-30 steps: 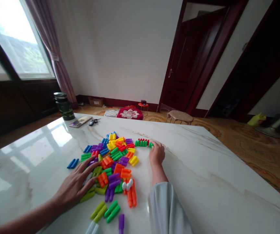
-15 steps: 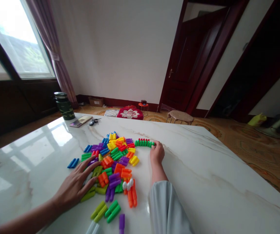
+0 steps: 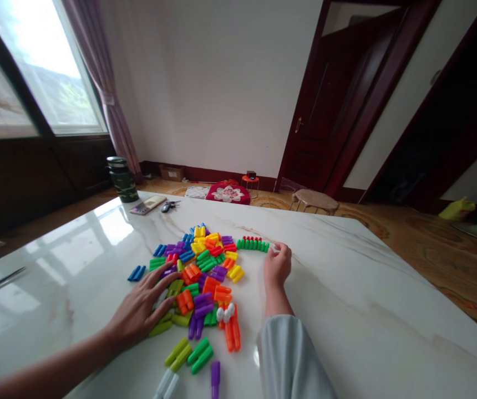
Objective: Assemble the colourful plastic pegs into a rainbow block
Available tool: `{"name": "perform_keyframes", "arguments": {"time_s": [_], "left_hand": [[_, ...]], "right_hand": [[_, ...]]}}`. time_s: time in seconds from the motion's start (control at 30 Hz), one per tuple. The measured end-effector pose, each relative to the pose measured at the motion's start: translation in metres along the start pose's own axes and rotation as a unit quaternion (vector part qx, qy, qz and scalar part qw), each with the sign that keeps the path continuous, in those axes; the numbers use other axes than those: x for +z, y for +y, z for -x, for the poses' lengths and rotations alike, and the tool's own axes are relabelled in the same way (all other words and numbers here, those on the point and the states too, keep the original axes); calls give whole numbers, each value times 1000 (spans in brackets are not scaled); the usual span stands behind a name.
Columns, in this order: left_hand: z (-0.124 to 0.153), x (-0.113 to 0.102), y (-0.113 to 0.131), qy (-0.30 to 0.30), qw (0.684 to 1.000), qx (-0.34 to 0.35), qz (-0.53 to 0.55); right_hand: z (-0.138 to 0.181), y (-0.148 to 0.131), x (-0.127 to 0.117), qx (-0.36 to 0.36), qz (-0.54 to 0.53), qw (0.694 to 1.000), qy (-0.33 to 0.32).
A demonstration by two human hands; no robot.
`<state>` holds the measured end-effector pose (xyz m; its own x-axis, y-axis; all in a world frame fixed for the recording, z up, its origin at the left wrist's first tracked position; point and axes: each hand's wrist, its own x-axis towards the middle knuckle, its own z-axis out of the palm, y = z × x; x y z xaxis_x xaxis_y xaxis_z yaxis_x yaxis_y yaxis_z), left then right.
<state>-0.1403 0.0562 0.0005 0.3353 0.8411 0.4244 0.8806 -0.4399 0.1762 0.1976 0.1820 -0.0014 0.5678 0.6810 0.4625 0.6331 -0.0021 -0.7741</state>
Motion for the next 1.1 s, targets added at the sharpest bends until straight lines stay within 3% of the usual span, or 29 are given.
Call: {"name": "perform_keyframes", "arguments": {"time_s": [0.07, 0.1, 0.2, 0.27, 0.33, 0.47, 0.83, 1.1], "left_hand": [[0, -1, 1, -3, 1000, 0, 4], [0, -2, 1, -5, 1000, -1, 6], [-1, -3, 2, -1, 1000, -4, 11], [-1, -3, 3, 2, 1000, -5, 15], [0, -2, 3, 2, 1000, -6, 18], [0, -3, 3, 1, 1000, -4, 22], [0, -3, 3, -1, 1000, -8, 17], [0, -3, 3, -2, 1000, -7, 11]], "right_hand": [[8, -16, -1, -21, -40, 999, -17], [12, -26, -1, -39, -69, 995, -55], [29, -58, 1, -97, -118, 953, -261], [40, -76, 1, -137, -64, 915, -374], [49, -88, -2, -182, 29, 890, -416], [59, -97, -9, -252, 135, 866, -411], [63, -93, -7, -283, 215, 835, -421], [66, -87, 1, -250, 175, 860, -410]]}}
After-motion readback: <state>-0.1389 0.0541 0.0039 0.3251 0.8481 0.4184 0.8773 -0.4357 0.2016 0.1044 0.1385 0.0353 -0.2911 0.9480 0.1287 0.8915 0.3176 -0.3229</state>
